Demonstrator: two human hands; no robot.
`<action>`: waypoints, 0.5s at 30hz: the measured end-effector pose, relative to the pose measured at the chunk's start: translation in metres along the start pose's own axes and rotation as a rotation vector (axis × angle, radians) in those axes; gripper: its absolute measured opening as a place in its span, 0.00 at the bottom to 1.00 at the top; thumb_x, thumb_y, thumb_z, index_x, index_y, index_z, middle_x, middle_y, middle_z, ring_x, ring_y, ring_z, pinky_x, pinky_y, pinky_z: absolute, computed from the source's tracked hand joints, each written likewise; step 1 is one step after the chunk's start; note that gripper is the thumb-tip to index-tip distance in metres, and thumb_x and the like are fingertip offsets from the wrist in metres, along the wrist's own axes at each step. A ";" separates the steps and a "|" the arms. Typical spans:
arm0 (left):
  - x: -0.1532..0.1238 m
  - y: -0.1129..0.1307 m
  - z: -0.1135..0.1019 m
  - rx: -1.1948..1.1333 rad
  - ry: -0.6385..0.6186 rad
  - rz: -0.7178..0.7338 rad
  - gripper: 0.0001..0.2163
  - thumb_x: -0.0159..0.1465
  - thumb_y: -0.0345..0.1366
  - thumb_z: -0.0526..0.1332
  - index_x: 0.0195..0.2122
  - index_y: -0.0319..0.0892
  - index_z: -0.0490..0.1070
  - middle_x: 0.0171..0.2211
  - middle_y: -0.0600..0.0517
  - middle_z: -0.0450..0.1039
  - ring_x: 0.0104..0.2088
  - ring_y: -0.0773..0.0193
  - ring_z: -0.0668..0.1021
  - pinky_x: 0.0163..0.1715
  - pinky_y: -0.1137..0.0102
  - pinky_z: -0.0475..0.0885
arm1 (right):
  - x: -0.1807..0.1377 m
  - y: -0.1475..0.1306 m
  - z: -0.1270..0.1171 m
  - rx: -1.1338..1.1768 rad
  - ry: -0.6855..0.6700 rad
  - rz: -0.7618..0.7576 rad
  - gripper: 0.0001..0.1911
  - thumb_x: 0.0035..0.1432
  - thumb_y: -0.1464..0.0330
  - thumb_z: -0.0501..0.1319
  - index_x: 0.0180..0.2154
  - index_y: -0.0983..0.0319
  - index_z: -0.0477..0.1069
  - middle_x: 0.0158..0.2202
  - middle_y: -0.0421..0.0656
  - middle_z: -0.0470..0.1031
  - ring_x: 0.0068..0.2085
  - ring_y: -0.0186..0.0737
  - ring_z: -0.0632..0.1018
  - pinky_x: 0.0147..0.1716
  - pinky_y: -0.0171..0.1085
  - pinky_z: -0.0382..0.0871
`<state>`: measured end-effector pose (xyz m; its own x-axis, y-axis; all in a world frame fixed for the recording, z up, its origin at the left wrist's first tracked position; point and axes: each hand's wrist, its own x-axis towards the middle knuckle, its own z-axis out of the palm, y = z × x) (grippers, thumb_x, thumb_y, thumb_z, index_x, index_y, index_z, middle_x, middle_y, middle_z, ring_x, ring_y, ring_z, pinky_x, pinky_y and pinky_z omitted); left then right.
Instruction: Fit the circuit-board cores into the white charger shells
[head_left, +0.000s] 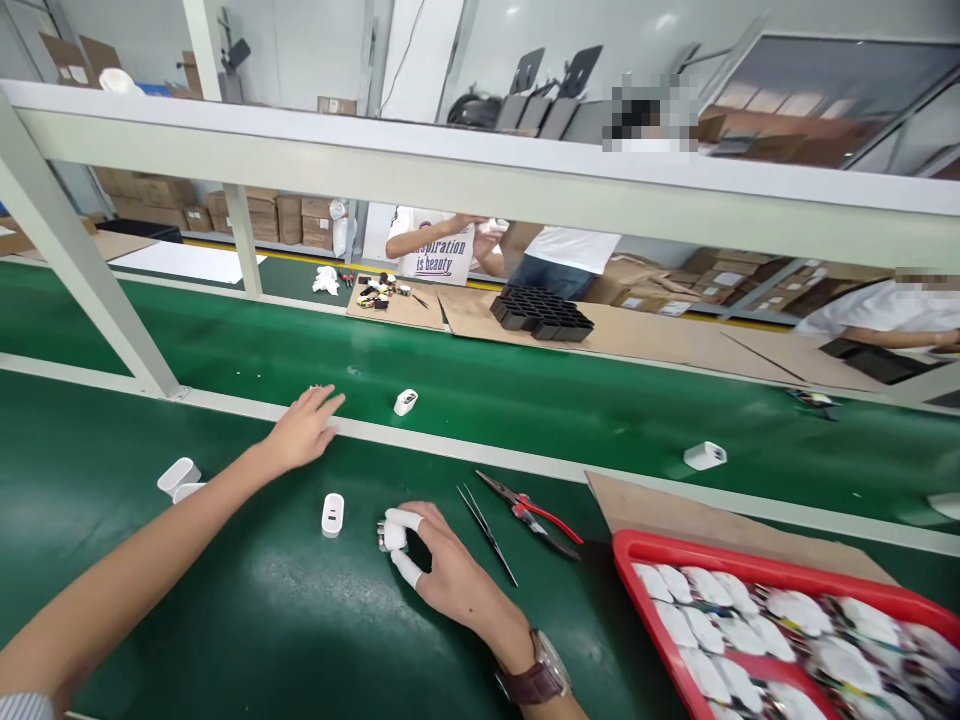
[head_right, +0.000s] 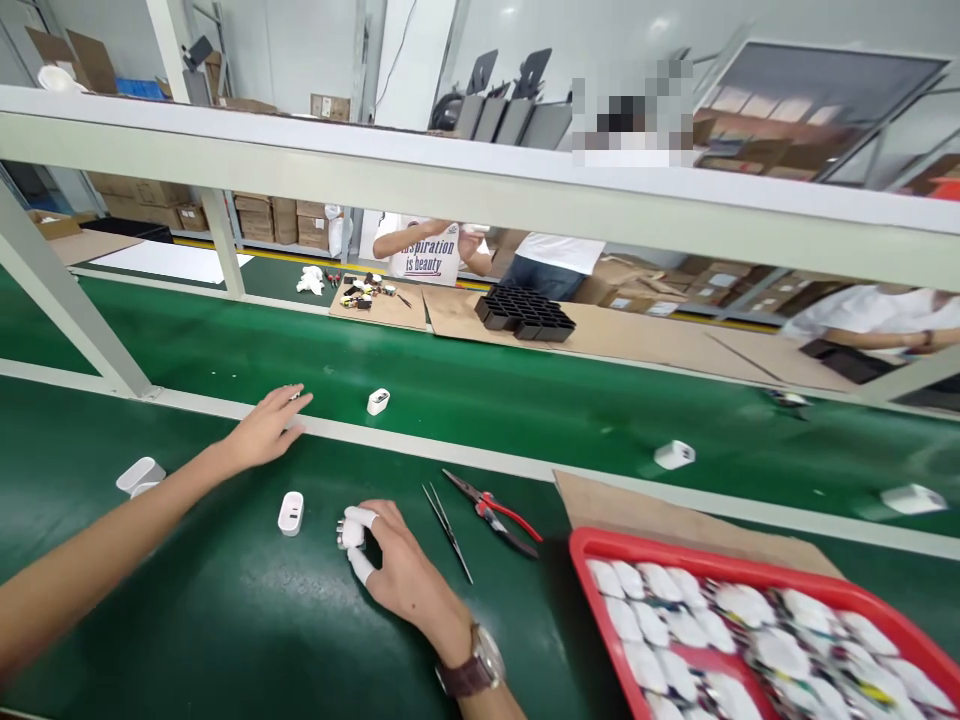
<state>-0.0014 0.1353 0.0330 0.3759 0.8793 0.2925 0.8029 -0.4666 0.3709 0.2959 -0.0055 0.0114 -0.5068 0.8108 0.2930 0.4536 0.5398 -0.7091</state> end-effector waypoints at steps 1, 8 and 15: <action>0.014 -0.008 0.006 0.013 0.011 -0.039 0.23 0.69 0.35 0.61 0.66 0.43 0.70 0.70 0.38 0.65 0.70 0.40 0.65 0.68 0.44 0.64 | -0.002 0.002 -0.002 -0.058 0.003 -0.031 0.23 0.66 0.75 0.61 0.60 0.54 0.69 0.55 0.47 0.74 0.56 0.47 0.76 0.58 0.51 0.75; 0.046 -0.012 0.036 0.009 0.098 -0.090 0.14 0.70 0.29 0.56 0.51 0.39 0.79 0.54 0.37 0.78 0.57 0.44 0.78 0.59 0.46 0.71 | -0.009 0.014 -0.005 -0.123 0.027 -0.142 0.18 0.69 0.73 0.63 0.57 0.53 0.73 0.52 0.46 0.78 0.53 0.48 0.77 0.54 0.51 0.77; -0.042 0.001 0.001 -0.002 0.077 0.040 0.15 0.73 0.39 0.59 0.58 0.47 0.77 0.54 0.44 0.78 0.53 0.49 0.79 0.56 0.51 0.75 | -0.009 0.007 0.001 -0.171 0.061 -0.129 0.18 0.70 0.75 0.59 0.57 0.54 0.72 0.49 0.46 0.79 0.51 0.50 0.77 0.50 0.50 0.79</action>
<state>-0.0160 0.0977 0.0197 0.3709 0.8502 0.3736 0.7872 -0.5013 0.3592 0.3027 -0.0094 0.0035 -0.5254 0.7422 0.4161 0.5083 0.6660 -0.5460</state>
